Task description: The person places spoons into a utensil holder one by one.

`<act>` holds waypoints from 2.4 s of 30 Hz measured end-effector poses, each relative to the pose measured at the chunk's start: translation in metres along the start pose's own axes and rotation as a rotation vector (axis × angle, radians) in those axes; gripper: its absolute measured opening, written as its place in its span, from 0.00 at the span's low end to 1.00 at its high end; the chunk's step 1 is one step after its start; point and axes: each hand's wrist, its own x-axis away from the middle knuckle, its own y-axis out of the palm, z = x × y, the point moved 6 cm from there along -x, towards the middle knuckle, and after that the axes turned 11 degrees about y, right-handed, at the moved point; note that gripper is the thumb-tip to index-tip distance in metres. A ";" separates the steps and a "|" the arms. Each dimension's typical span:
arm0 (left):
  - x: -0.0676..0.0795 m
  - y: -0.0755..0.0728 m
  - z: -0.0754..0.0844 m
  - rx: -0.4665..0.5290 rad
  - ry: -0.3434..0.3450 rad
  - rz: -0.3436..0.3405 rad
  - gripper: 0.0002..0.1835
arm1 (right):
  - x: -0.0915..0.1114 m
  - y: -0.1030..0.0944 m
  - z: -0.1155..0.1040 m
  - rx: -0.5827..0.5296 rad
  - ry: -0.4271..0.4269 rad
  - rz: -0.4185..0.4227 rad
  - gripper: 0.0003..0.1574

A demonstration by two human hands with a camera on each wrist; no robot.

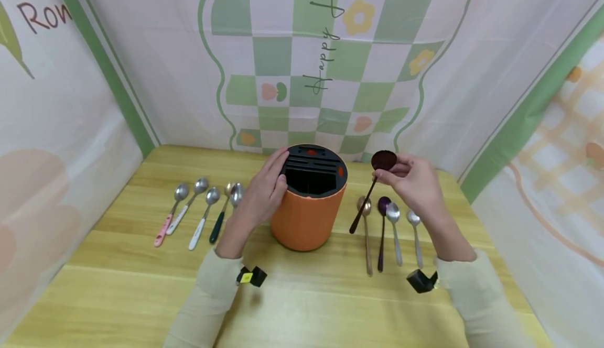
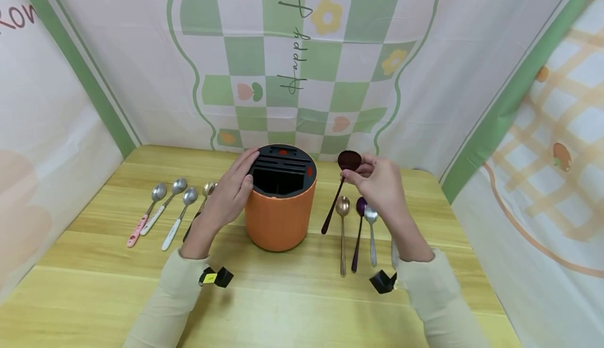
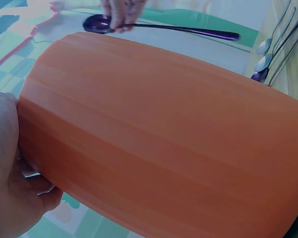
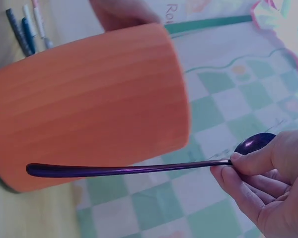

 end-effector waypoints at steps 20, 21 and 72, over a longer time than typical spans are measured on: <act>-0.001 0.001 0.000 0.014 -0.014 -0.004 0.31 | 0.034 -0.048 -0.070 -0.374 -0.253 0.114 0.10; -0.001 0.001 0.000 0.012 -0.014 -0.006 0.31 | 0.035 -0.049 -0.074 -0.398 -0.261 0.113 0.10; 0.002 -0.002 -0.001 -0.018 -0.022 -0.005 0.31 | 0.005 0.040 -0.069 -0.249 -0.366 0.104 0.12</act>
